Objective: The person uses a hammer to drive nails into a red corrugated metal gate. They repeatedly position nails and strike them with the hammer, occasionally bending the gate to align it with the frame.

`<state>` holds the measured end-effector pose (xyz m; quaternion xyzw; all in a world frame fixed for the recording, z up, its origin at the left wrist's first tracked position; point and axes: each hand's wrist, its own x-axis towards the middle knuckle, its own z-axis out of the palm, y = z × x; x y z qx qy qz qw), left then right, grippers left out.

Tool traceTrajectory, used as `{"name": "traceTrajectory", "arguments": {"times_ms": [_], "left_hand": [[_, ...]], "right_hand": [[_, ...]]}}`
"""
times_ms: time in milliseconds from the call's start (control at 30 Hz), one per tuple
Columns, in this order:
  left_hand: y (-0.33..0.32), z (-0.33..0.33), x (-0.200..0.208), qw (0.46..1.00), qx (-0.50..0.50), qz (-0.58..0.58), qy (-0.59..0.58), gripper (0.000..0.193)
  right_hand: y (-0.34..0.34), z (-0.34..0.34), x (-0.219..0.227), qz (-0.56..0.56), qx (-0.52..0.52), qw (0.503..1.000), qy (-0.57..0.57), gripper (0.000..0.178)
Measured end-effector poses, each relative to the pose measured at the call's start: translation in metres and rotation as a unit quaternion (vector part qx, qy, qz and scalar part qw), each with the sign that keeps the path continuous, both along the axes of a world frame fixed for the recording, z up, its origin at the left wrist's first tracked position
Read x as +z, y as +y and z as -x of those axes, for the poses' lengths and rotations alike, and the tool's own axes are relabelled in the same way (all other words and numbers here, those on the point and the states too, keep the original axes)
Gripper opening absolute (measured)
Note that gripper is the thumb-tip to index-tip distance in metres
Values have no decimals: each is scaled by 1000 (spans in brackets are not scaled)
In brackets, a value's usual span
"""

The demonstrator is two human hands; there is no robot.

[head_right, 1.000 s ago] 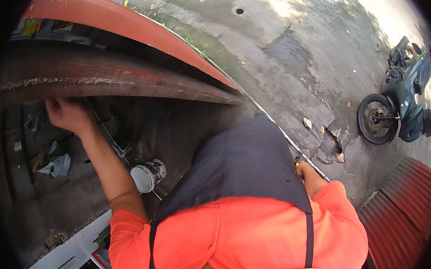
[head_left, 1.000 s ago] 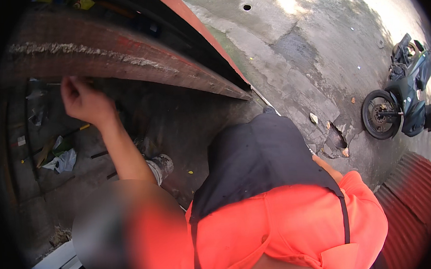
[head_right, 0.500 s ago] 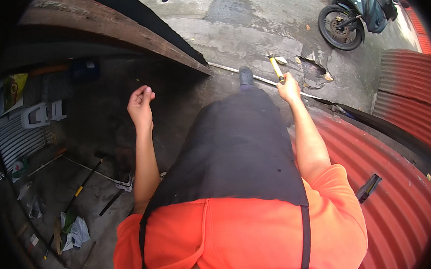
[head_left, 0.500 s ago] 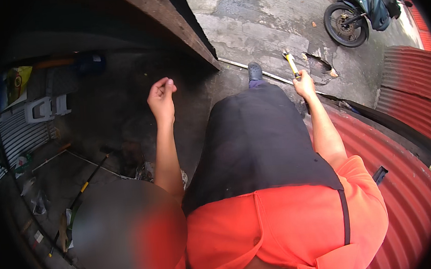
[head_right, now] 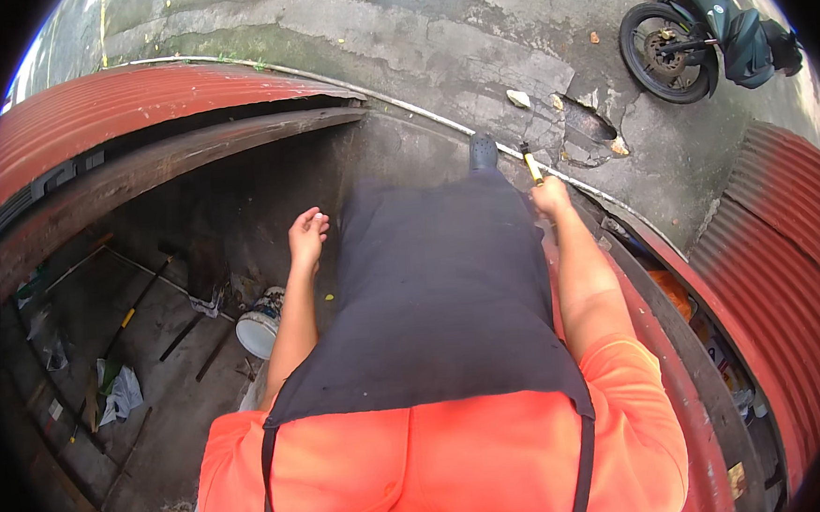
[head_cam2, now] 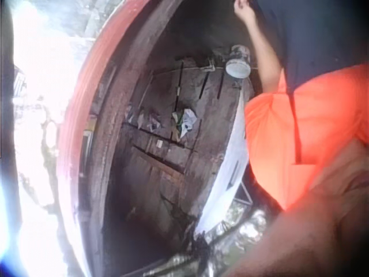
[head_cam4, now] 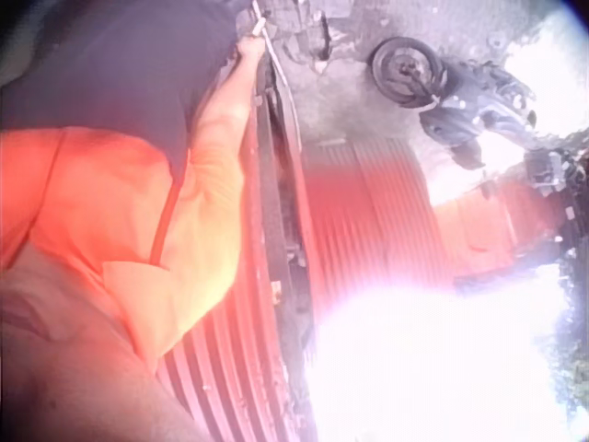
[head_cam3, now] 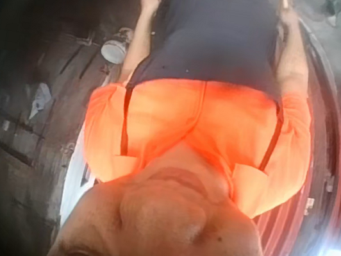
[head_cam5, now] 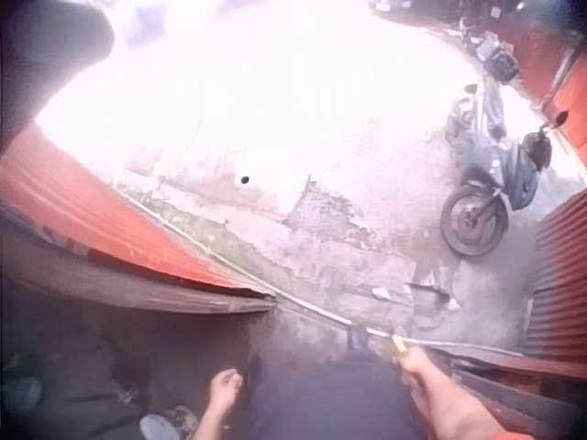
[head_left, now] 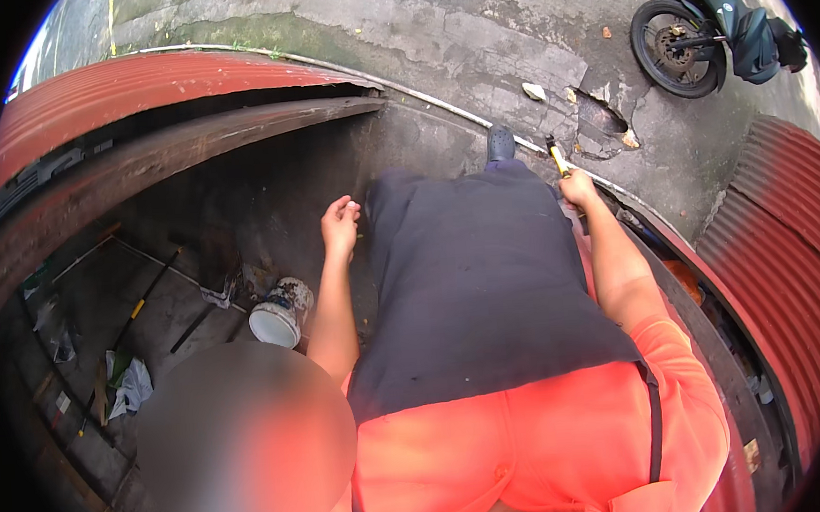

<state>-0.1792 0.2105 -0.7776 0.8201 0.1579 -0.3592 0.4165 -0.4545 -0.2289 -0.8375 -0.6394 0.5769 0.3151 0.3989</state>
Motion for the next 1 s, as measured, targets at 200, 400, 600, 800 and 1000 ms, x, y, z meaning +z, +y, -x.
{"name": "traceTrajectory", "arguments": {"times_ms": [200, 400, 600, 800, 1000], "left_hand": [[-48, 73, -24, 968, -140, -204, 44, 22], [-101, 99, -128, 996, 51, -56, -56, 26], [-192, 12, -230, 973, 221, -5, 64, 22], [-277, -35, -361, 876, 476, 77, 17, 27], [-320, -28, -389, 827, 554, 81, -56, 27]], "right_hand": [[-103, 107, -29, -26, 112, 988, 99, 28], [-202, 59, -22, -6, 120, 986, 113, 18], [-290, -98, -53, 67, 139, 988, -7, 16], [-359, -268, -139, 77, 308, 947, -52, 12], [-316, -363, -172, -98, 340, 935, -10, 16]]}}
